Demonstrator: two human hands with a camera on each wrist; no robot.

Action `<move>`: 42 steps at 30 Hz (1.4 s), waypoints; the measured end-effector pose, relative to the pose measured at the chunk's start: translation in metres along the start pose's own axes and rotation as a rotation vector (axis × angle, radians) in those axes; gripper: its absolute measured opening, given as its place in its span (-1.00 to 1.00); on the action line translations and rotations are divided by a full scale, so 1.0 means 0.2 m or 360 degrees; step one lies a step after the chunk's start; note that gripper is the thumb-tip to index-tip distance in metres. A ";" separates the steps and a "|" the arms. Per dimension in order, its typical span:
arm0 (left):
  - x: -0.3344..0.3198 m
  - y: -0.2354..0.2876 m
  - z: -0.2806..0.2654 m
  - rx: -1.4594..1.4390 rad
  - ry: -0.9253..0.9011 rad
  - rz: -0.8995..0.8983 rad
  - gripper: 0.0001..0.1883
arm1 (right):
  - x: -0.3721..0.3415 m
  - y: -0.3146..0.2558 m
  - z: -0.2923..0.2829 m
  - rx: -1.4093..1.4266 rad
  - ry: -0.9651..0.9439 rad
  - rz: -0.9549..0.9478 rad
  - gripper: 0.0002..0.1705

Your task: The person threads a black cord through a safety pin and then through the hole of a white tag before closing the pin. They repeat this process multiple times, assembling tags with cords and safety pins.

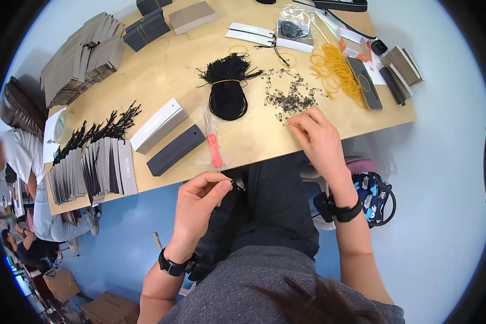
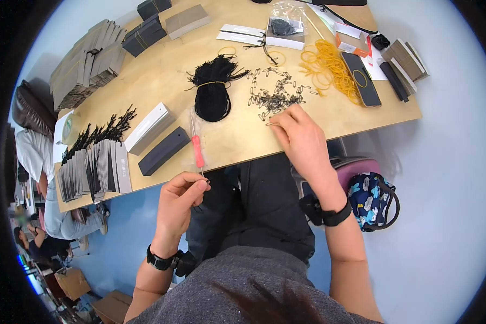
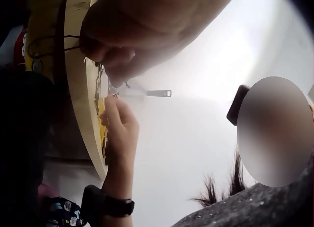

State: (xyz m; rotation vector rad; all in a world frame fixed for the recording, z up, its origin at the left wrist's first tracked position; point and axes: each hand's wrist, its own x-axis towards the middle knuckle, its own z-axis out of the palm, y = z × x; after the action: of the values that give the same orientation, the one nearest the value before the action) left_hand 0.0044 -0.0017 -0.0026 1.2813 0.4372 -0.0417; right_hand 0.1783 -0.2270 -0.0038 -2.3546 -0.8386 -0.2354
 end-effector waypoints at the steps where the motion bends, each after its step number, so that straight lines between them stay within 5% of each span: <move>1: 0.01 0.00 0.00 -0.0040 0.0002 0.0023 -0.88 | 0.02 0.03 0.00 -0.0002 0.0002 0.0001 -0.90; 10: 0.04 0.01 0.06 -0.0124 0.0058 0.0037 -0.89 | 0.14 0.03 -0.01 -0.0403 -0.0185 -0.0485 -0.88; 14: 0.07 0.02 0.08 -0.0141 0.0117 0.0040 -0.89 | 0.04 -0.19 -0.08 0.1044 -0.0572 0.0417 -0.89; 17: 0.07 0.02 0.07 -0.0121 0.0112 0.0029 -0.88 | -0.01 -0.30 -0.04 0.1742 -0.0691 0.0763 -0.81; 21: 0.06 0.01 0.07 -0.0110 0.0126 0.0077 -0.88 | -0.04 -0.34 0.04 0.2087 -0.0789 0.1042 -0.80; 30: 0.06 -0.01 0.06 -0.0174 0.0184 0.0208 -0.89 | -0.08 -0.37 0.15 0.2383 -0.0720 0.1102 -0.80; 37: 0.04 0.00 0.06 -0.0186 0.0181 0.0178 -0.88 | -0.08 -0.40 0.15 0.2311 -0.0798 0.1124 -0.81; 40: 0.03 0.00 0.03 -0.0176 0.0143 0.0125 -0.87 | -0.05 -0.45 0.05 0.1750 -0.0804 0.1009 -0.83; 42: 0.03 0.00 0.02 -0.0174 0.0112 0.0090 -0.87 | -0.05 -0.44 0.03 0.0944 -0.0376 0.0170 -0.83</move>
State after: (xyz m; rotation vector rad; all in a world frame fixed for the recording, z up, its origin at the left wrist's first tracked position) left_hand 0.0105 -0.0042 -0.0035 1.1897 0.4574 0.0745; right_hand 0.1155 -0.1750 0.0326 -1.8728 -0.7578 0.3059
